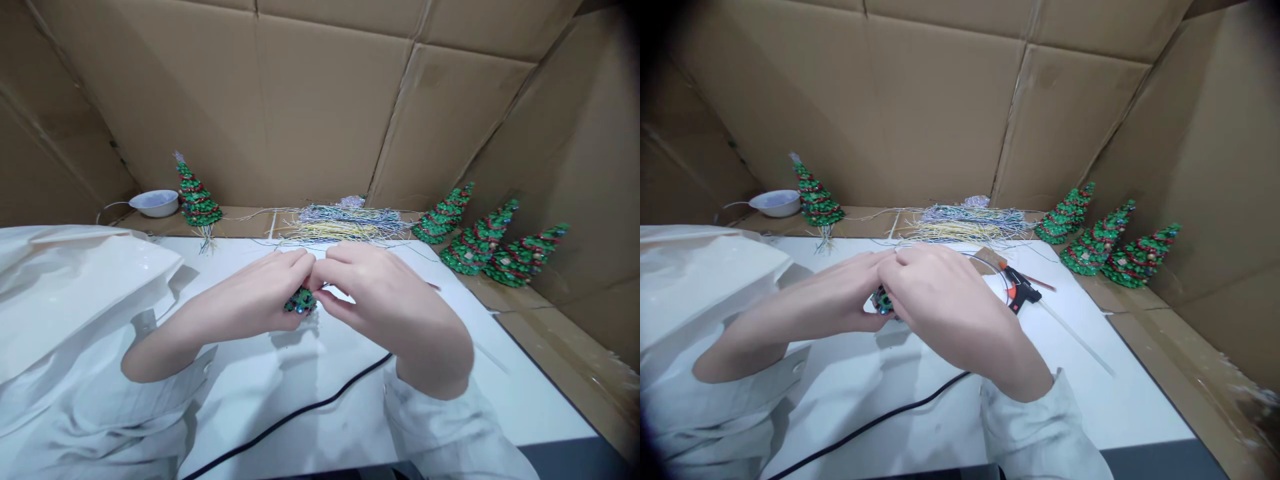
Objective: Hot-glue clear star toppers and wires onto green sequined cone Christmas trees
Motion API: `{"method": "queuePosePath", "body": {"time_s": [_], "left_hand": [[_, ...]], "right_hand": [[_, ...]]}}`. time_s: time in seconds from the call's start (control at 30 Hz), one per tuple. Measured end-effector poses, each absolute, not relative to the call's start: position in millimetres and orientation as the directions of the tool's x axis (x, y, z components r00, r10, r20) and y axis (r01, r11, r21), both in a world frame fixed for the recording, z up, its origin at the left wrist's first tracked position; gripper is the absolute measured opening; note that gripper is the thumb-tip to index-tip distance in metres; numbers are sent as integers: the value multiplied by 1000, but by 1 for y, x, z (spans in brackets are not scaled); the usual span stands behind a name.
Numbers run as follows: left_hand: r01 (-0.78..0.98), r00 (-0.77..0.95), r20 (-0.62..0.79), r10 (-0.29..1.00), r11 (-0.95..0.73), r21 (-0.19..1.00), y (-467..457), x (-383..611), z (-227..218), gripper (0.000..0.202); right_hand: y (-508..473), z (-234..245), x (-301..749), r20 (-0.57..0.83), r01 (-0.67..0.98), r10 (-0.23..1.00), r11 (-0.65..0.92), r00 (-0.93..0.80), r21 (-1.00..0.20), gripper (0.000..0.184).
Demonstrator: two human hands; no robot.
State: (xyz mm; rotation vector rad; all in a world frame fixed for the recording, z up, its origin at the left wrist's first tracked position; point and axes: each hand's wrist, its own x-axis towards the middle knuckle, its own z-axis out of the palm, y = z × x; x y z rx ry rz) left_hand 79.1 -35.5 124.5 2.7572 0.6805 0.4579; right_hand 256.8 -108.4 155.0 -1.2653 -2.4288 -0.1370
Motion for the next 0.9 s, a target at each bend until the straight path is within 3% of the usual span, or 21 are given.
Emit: {"method": "queuePosePath", "body": {"time_s": [0.3,0.53,0.9], "left_hand": [[389,859,198,472,-853,347,-29,80,125,18],[432,852,179,492,-854,291,-30,81,128,15],[359,872,199,447,-861,360,-25,82,129,16]], "right_hand": [[-114,152,241,503,855,710,503,-492,125,19],[-112,149,242,542,854,680,498,-494,153,18],[-108,143,228,565,887,684,380,-461,264,21]]}}
